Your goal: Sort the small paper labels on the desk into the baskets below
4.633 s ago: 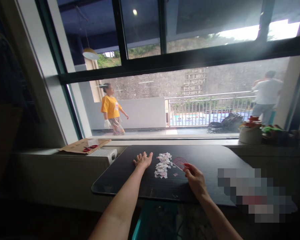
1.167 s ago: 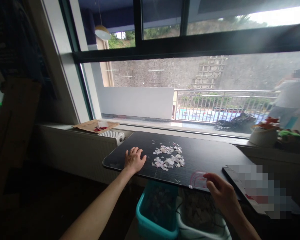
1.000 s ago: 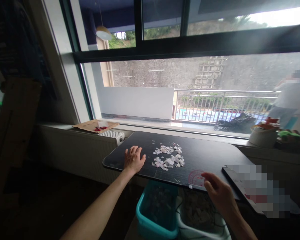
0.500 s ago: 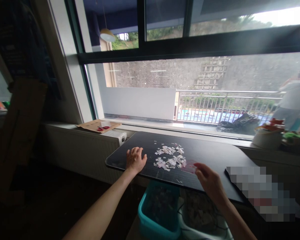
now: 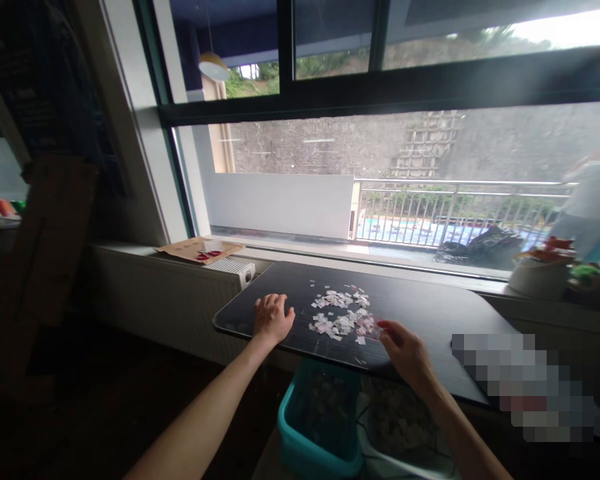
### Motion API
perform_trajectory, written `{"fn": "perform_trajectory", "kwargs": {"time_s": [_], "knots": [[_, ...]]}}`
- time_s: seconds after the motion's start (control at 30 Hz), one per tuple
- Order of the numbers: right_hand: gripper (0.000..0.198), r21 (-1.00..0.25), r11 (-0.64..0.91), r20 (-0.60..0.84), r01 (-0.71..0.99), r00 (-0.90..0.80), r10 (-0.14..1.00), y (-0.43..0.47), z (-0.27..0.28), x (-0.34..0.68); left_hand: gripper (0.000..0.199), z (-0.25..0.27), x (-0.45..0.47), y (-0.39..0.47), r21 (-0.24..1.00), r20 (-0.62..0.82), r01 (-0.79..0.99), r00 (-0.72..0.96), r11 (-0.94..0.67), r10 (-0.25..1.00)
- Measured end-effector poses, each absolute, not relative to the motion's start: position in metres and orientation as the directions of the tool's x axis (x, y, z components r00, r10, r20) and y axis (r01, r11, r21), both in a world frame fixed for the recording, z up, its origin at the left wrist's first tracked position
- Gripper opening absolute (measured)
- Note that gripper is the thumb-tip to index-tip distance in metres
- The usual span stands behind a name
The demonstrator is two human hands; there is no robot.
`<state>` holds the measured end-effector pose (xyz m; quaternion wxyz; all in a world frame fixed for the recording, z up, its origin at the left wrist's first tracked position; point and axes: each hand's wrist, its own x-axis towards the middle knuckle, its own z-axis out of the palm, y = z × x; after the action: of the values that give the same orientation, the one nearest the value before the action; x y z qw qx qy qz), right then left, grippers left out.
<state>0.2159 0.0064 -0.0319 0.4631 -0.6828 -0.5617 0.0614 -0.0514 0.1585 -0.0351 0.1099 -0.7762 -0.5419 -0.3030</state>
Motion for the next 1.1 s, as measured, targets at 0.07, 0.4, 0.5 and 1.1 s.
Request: {"fn": "perform_trajectory", "kwargs": {"time_s": [0.07, 0.4, 0.5, 1.1], "knots": [[0.035, -0.697, 0.066, 0.435, 0.714, 0.347, 0.831, 0.009, -0.031, 0.213, 0.023, -0.035, -0.052, 0.158, 0.158, 0.587, 0.911, 0.223, -0.38, 0.779], [0.031, -0.668, -0.07, 0.388, 0.741, 0.427, 0.816, -0.015, -0.02, 0.223, 0.024, -0.035, -0.051, 0.159, 0.166, 0.58, 0.906, 0.228, -0.388, 0.782], [0.029, -0.636, -0.13, 0.386, 0.76, 0.46, 0.8, -0.022, -0.019, 0.227, 0.022, -0.035, -0.051, 0.159, 0.148, 0.577, 0.912, 0.234, -0.382, 0.782], [0.03, -0.556, -0.201, 0.357, 0.806, 0.451, 0.818, -0.051, -0.007, 0.231, 0.018, -0.036, -0.05, 0.162, 0.129, 0.571, 0.922, 0.231, -0.364, 0.788]]}}
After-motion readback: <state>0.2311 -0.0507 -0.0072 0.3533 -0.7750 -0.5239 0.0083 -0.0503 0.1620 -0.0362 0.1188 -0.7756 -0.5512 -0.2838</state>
